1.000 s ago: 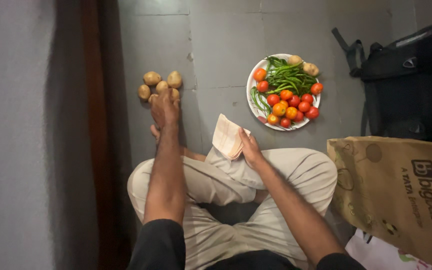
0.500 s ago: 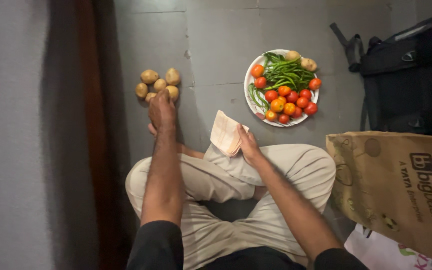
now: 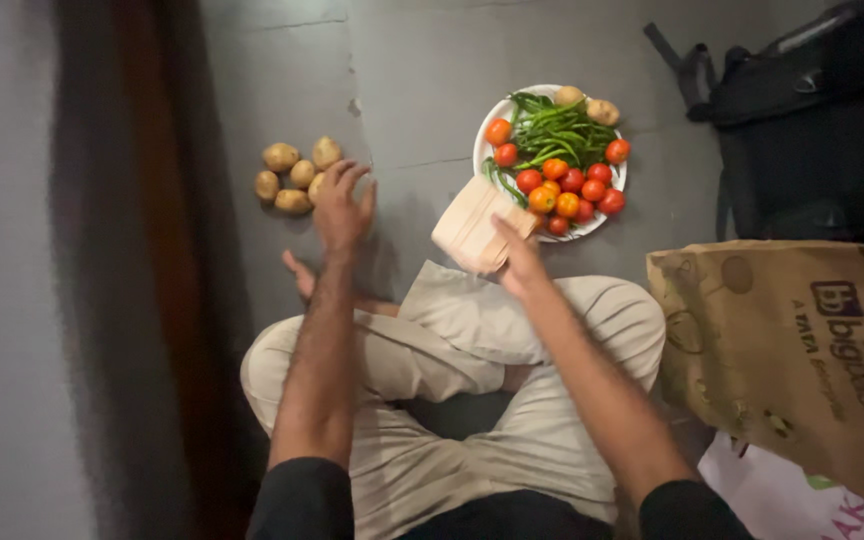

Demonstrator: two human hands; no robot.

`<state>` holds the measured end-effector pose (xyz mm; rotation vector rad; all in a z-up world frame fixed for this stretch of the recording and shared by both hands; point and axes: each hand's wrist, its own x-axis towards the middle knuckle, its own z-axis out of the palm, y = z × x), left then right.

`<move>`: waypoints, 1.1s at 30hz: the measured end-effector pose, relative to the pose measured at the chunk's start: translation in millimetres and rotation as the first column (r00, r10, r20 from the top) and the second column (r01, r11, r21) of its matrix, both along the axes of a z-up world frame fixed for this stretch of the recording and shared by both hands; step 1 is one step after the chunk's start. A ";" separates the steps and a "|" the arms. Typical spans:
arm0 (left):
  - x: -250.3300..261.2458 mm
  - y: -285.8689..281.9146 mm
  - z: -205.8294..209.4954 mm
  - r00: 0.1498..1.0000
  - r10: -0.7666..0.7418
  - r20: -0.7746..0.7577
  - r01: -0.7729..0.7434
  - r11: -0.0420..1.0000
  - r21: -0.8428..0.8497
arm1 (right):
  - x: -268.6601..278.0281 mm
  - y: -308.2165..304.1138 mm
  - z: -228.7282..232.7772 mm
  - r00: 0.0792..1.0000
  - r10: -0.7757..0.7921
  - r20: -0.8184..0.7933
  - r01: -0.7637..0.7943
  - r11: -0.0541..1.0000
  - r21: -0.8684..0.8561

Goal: The person sits on the floor and peels potatoes using a cloth. They handle the potatoes one at a time, rubbing them with the cloth to remove the skin, and place the peeled potatoes on a plate with other vegetables.

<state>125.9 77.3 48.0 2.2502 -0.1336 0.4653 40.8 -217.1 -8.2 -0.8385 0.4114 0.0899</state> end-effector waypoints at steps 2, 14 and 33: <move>4.4 -22.1 -3.2 0.996 -0.078 -0.046 0.075 0.995 -0.073 | 19.1 -24.2 11.4 0.995 -0.092 -0.031 0.091 0.995 -0.047; 40.8 -239.4 40.6 0.905 -0.417 -0.087 0.415 0.909 -0.038 | 68.1 -175.4 65.4 0.895 -0.416 0.160 0.424 0.906 -0.012; 120.0 -401.8 -44.2 0.901 -0.379 -0.210 0.425 0.675 0.603 | 119.8 -238.6 -41.5 0.799 -0.596 0.079 0.593 0.803 0.054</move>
